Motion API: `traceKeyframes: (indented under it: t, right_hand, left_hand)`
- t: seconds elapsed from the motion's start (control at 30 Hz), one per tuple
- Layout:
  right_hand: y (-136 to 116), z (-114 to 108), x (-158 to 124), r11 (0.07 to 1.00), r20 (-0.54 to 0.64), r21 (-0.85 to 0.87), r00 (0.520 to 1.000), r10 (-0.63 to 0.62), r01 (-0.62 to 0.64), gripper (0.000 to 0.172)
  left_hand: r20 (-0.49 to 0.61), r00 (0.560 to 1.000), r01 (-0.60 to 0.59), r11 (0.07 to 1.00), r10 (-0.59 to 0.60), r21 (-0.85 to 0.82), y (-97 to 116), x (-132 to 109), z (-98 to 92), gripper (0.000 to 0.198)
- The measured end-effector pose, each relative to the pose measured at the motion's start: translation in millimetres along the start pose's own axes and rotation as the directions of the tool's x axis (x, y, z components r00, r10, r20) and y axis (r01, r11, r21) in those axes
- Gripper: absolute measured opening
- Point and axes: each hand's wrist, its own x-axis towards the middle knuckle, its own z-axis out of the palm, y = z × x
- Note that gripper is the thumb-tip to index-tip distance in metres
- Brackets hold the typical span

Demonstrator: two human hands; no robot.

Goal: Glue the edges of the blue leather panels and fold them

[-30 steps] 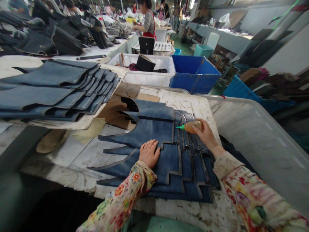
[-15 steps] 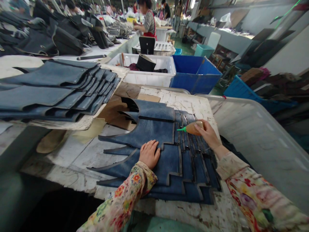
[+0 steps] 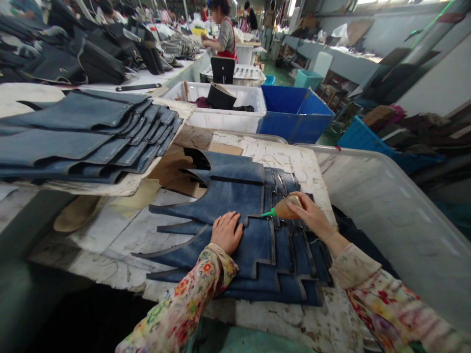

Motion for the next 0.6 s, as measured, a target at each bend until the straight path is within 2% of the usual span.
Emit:
traceKeyframes:
  t: [0.13,0.27,0.47,0.6]
  right_hand:
    - [3.4,2.6,2.9,0.996,-0.015,-0.055,0.997,-0.074,0.073,0.044]
    - [10.0,7.2,16.1,0.984,-0.095,-0.114,0.985,-0.148,0.137,0.045]
    - [19.2,13.3,37.3,0.962,-0.236,-0.160,0.937,-0.256,0.223,0.046]
    - [17.6,8.6,29.7,0.963,-0.153,-0.152,0.957,-0.246,0.223,0.044]
  left_hand:
    - [0.006,1.000,-0.002,1.000,0.002,-0.002,0.2,0.2,-0.4,0.034]
    - [0.012,1.000,0.006,1.000,-0.006,0.004,0.2,0.6,-0.8,0.034]
    - [0.019,1.000,0.006,1.000,-0.006,0.006,-0.3,0.6,-1.1,0.033]
    - [0.026,1.000,0.008,1.000,-0.008,-0.003,0.1,1.0,-2.1,0.034]
